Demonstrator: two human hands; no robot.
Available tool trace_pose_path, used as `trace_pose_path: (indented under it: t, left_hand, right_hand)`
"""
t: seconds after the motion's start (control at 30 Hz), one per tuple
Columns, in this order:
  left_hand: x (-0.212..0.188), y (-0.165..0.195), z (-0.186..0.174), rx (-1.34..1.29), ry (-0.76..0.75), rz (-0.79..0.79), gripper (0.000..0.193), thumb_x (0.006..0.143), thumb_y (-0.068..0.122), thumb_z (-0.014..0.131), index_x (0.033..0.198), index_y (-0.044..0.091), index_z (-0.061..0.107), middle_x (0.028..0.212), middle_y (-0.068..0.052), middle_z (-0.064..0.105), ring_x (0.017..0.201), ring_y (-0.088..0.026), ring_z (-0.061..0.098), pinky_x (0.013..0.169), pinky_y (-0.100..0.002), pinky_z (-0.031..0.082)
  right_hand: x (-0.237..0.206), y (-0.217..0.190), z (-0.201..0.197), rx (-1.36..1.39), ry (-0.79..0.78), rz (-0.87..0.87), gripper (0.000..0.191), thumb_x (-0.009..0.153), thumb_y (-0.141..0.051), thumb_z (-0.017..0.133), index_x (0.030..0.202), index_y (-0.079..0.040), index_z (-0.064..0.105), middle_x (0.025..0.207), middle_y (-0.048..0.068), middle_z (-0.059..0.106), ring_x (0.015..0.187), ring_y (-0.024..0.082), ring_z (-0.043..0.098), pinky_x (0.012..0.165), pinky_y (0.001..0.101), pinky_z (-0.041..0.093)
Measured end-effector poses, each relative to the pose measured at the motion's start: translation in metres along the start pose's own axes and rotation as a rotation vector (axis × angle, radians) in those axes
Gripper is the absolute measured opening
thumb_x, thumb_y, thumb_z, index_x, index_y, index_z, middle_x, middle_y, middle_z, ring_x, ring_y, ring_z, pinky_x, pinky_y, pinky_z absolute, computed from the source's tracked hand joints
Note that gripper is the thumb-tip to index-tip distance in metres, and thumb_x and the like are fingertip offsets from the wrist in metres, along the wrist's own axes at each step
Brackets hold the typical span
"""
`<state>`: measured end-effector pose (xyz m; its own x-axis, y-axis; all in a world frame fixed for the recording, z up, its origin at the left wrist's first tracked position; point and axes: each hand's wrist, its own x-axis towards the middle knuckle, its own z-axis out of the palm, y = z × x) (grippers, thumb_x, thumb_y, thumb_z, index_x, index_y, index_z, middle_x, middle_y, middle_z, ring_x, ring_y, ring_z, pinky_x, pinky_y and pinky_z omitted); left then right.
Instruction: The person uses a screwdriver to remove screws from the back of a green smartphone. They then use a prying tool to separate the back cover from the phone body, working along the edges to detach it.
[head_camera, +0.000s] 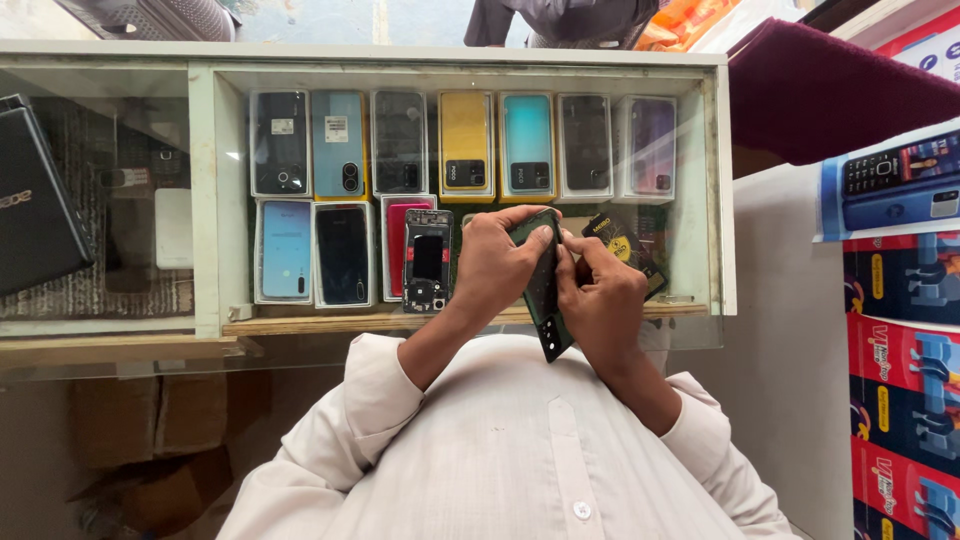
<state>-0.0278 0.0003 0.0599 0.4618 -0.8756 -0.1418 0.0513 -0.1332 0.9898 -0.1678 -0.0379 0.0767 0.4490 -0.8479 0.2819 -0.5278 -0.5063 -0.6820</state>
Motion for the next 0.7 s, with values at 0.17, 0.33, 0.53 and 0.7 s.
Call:
trace_pose_path:
  t: [0.17, 0.33, 0.53, 0.7]
  left_hand:
    - [-0.001, 0.002, -0.001, 0.008, -0.001, -0.014, 0.023, 0.091, 0.012, 0.069, 0.110, 0.003, 0.078, 0.079, -0.005, 0.078, 0.068, -0.005, 0.067, 0.063, -0.024, 0.057]
    - [0.001, 0.006, -0.001, 0.041, 0.001, -0.037, 0.024, 0.090, 0.013, 0.069, 0.110, 0.004, 0.078, 0.076, -0.005, 0.077, 0.065, -0.005, 0.066, 0.061, -0.025, 0.056]
    - [0.002, 0.004, -0.002, -0.020, -0.021, -0.059, 0.024, 0.090, 0.009, 0.069, 0.111, 0.002, 0.077, 0.085, -0.007, 0.080, 0.073, -0.007, 0.072, 0.067, -0.025, 0.060]
    - [0.005, -0.001, -0.005, -0.209, -0.088, -0.108, 0.024, 0.093, 0.004, 0.064, 0.114, -0.003, 0.074, 0.095, -0.009, 0.081, 0.081, -0.011, 0.076, 0.074, -0.026, 0.064]
  right_hand:
    - [0.000, 0.000, 0.000, 0.017, -0.006, 0.023, 0.012, 0.095, -0.007, 0.074, 0.106, -0.002, 0.075, 0.054, 0.007, 0.050, 0.044, 0.013, 0.045, 0.046, 0.0322, 0.037]
    - [-0.001, 0.001, 0.002, 0.037, 0.014, 0.037, 0.012, 0.095, -0.007, 0.074, 0.106, -0.002, 0.075, 0.054, 0.006, 0.050, 0.045, 0.011, 0.043, 0.046, 0.0310, 0.036]
    - [-0.003, 0.011, 0.004, 0.085, 0.068, 0.031, 0.011, 0.097, -0.005, 0.071, 0.107, 0.001, 0.072, 0.061, 0.004, 0.058, 0.051, 0.006, 0.051, 0.048, 0.0273, 0.041]
    - [-0.002, 0.026, 0.002, 0.227, 0.090, 0.157, 0.010, 0.101, -0.006, 0.069, 0.106, 0.003, 0.070, 0.072, 0.003, 0.064, 0.060, 0.006, 0.052, 0.054, 0.0241, 0.042]
